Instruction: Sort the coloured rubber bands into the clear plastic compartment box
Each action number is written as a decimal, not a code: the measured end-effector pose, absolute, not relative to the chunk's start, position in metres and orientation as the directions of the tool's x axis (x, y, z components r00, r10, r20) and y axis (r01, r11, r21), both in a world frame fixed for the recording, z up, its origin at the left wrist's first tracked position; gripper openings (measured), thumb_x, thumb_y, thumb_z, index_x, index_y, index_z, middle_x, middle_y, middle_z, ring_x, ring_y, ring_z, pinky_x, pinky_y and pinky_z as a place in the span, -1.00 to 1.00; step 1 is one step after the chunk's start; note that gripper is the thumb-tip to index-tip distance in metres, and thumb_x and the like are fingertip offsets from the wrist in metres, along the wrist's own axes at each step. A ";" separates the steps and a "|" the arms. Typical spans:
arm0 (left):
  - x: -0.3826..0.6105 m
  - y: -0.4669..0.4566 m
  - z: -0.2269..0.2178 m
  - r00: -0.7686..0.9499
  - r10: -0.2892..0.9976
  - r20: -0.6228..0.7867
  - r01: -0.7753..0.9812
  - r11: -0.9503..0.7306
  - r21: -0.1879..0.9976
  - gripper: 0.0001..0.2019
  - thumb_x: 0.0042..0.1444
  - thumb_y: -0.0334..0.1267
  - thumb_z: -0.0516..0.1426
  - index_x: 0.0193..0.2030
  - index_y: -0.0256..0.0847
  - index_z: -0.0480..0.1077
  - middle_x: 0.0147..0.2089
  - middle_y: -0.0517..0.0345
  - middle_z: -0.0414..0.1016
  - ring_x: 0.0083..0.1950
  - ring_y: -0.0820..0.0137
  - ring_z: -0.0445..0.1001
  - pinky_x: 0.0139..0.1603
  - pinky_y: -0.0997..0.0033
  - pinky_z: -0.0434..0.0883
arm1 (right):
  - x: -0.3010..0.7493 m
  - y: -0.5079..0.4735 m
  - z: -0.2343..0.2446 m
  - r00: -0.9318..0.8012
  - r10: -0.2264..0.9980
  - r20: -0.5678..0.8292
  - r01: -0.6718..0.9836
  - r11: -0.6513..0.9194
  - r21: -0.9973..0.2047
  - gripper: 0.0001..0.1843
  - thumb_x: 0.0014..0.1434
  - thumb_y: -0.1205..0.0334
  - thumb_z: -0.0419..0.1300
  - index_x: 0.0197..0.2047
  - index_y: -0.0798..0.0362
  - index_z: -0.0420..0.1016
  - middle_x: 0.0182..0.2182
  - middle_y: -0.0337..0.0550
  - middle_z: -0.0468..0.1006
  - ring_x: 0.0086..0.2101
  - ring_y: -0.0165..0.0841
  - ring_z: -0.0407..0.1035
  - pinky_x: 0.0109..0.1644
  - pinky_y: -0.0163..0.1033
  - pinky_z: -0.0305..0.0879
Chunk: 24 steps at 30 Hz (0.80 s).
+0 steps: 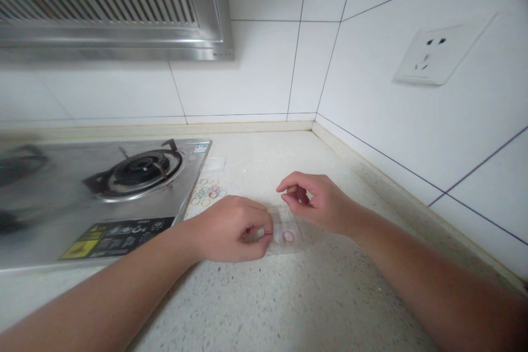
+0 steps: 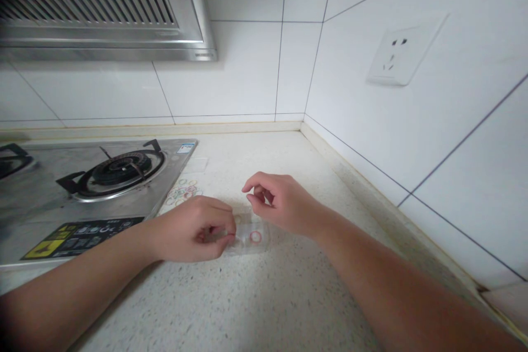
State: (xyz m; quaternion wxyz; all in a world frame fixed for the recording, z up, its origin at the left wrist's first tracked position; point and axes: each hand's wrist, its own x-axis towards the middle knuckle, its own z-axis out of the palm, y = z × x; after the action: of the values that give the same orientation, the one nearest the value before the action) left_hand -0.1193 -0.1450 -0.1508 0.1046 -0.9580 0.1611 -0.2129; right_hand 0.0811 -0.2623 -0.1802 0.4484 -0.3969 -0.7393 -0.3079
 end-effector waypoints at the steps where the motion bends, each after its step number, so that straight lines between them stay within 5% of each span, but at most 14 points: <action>1: -0.119 -0.145 -0.151 0.858 -0.357 0.369 -0.268 -0.925 -0.270 -0.95 0.05 -0.40 0.12 -0.41 -0.28 0.38 -0.48 0.30 0.27 -0.44 0.60 0.20 -0.38 0.49 0.14 | 0.081 -0.262 -0.180 -0.288 0.309 0.907 0.862 0.497 0.104 -0.86 0.21 0.32 0.17 -0.13 0.03 0.42 -0.45 -0.33 0.40 -0.52 -0.56 0.18 -0.46 -0.39 0.15; 24: -0.122 -0.144 -0.148 0.850 -0.361 0.383 -0.207 -0.898 -0.388 -0.85 0.17 -0.30 0.07 -0.32 -0.25 0.46 -0.44 0.23 0.35 -0.43 0.55 0.25 -0.38 0.44 0.15 | 0.081 -0.263 -0.179 -0.301 0.367 0.880 0.863 0.498 0.087 -0.88 0.24 0.31 0.13 -0.16 0.05 0.45 -0.49 -0.33 0.39 -0.51 -0.55 0.21 -0.42 -0.38 0.16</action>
State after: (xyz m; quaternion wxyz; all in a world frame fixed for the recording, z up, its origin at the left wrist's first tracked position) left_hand -0.1220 -0.1442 -0.1477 0.1688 -0.9468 0.1499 -0.2292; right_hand 0.0814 -0.2632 -0.1792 0.4274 -0.4085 -0.7526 -0.2899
